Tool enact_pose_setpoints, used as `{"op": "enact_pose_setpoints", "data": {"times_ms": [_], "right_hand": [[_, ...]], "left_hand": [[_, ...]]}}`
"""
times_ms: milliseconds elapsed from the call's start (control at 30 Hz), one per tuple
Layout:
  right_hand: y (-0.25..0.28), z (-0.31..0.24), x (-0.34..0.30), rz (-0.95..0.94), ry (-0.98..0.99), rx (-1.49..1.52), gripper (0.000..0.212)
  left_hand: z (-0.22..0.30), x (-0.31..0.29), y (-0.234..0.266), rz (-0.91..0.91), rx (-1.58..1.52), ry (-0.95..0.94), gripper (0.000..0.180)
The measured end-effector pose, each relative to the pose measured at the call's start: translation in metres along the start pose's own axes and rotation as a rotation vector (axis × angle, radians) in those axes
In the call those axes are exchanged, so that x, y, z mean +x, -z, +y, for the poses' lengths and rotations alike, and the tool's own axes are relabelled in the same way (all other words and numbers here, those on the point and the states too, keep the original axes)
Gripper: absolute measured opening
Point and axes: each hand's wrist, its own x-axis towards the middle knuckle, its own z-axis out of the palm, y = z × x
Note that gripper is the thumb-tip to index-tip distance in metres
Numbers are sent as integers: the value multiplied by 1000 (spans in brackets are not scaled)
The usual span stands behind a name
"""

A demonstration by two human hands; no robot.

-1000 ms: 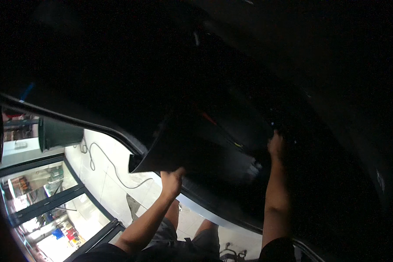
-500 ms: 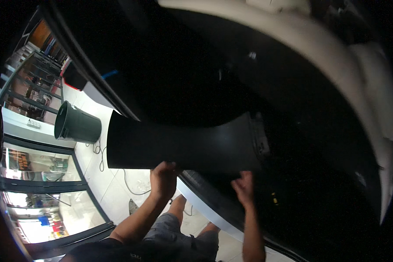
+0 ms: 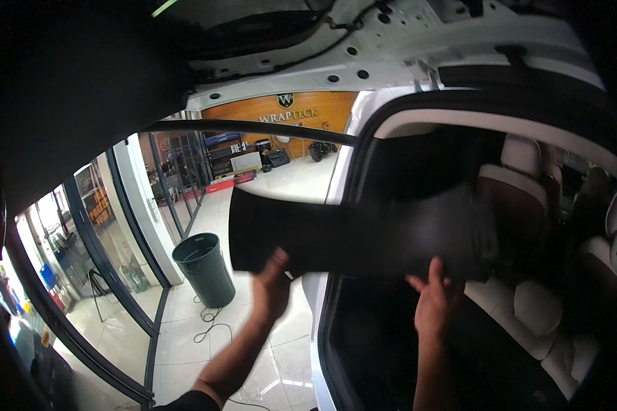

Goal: The person uses a red pry tool and a yellow screwdriver to remove fasteners and clips from the interior trim of a white car's open trunk lid. The person then lifts and installs a black fabric trunk cover into place.

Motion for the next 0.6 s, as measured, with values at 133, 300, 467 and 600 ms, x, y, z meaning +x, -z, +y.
{"op": "enact_pose_setpoints", "data": {"times_ms": [133,300,467,600], "right_hand": [[-80,-26,43,-155,286,126,61],[-193,-63,52,-366,441,196,63],[-252,-50,106,-554,375,309,62],[-306,-29,121,-471,261,334,64]], "left_hand": [[95,90,19,7,67,-290,52],[164,193,39,-33,493,-480,49],[200,249,30,30,741,-786,42],[218,284,38,69,786,-798,34]]}}
